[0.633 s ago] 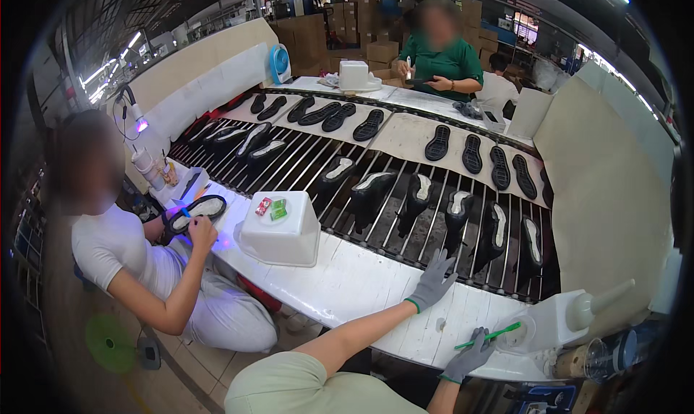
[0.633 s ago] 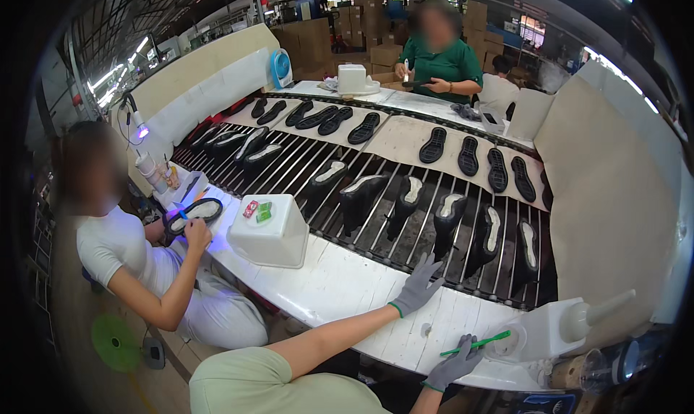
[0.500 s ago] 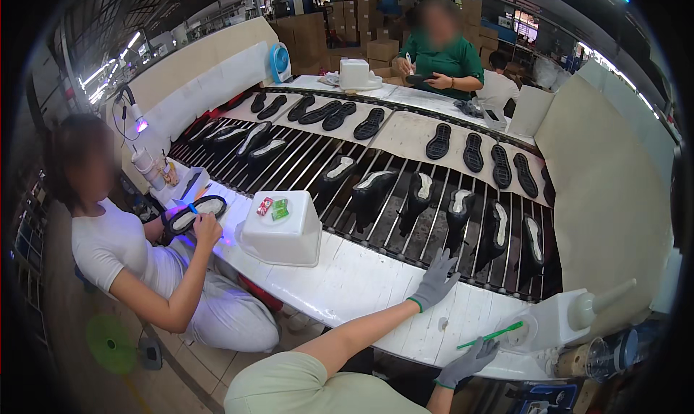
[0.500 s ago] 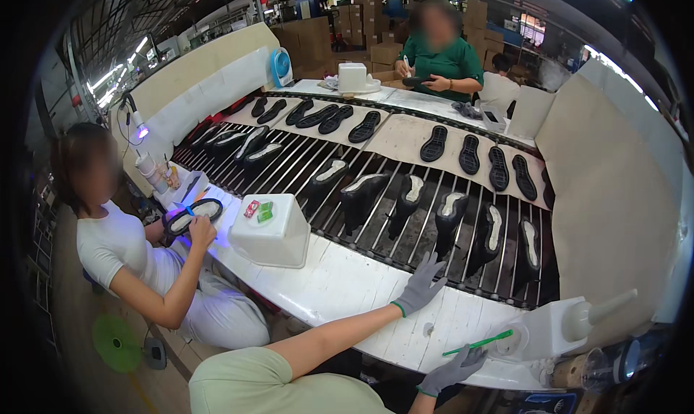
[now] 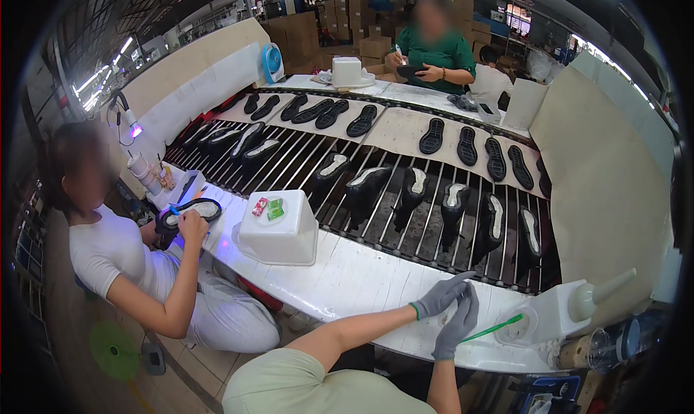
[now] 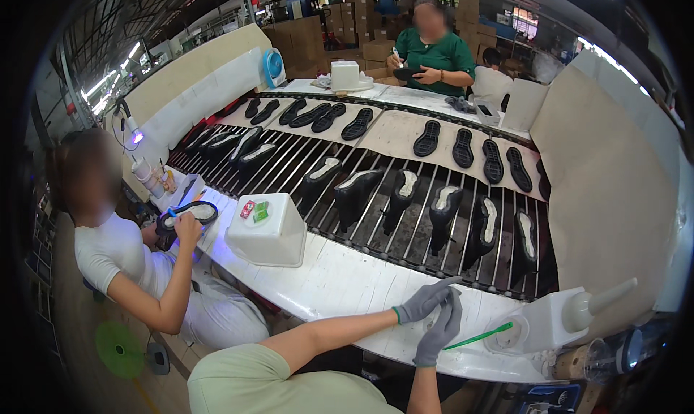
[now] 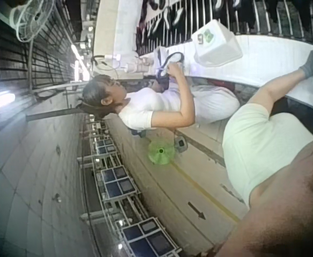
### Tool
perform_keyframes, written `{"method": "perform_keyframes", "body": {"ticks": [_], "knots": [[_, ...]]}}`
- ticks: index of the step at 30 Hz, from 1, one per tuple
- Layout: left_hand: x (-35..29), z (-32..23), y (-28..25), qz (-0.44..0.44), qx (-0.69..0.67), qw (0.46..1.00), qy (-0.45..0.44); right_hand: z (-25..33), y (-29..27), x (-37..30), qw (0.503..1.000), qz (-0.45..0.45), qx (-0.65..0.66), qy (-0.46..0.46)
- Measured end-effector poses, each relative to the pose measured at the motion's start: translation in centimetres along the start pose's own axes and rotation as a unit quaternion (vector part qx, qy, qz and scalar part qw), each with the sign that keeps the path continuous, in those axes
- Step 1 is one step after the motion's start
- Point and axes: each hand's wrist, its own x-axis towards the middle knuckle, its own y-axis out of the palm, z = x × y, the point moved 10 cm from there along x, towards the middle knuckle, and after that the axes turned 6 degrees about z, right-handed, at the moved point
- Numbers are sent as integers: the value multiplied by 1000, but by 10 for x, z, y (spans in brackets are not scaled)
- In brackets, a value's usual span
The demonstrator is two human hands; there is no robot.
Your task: Applying glue or adhesive to the edges of a shoe sole using a small brush at a factory workstation.
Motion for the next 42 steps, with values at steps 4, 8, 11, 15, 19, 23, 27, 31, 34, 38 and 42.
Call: {"method": "perform_keyframes", "body": {"ticks": [4, 8, 11, 15, 19, 23, 27, 31, 34, 38, 42], "knots": [[-1, 57, -1, -132, -395, 904, -100, -3, 44, 26, 976, 35, 209, 49], [-8, 61, -29, -165, -421, 886, -101, 24, 82, 26, 981, 181, 35, 57], [0, 51, -50, -249, -460, 840, -143, 28, 86, 15, 969, 243, -32, 32], [-17, 79, -114, -399, -310, 838, -207, 20, 104, -29, 950, 289, 31, 111], [-21, 80, -140, -472, -240, 837, -136, 27, 95, -43, 932, 273, 178, 158], [-13, 68, -112, -470, -199, 848, -143, 25, 66, -51, 883, 230, 352, 208], [-19, 75, -96, -473, -147, 860, -122, 48, 57, -60, 884, 301, 316, 166], [-3, 59, -54, -436, -186, 872, -120, 59, 29, -61, 852, 256, 421, 179], [-8, 54, -82, -468, -7, 881, -73, 68, 23, -77, 871, 236, 390, 184], [-2, 33, -166, -525, 107, 843, -55, 47, -33, -124, 835, 194, 413, 306], [-23, 37, -177, -465, 134, 874, 36, 92, -49, -67, 720, 217, 641, 156]]}}
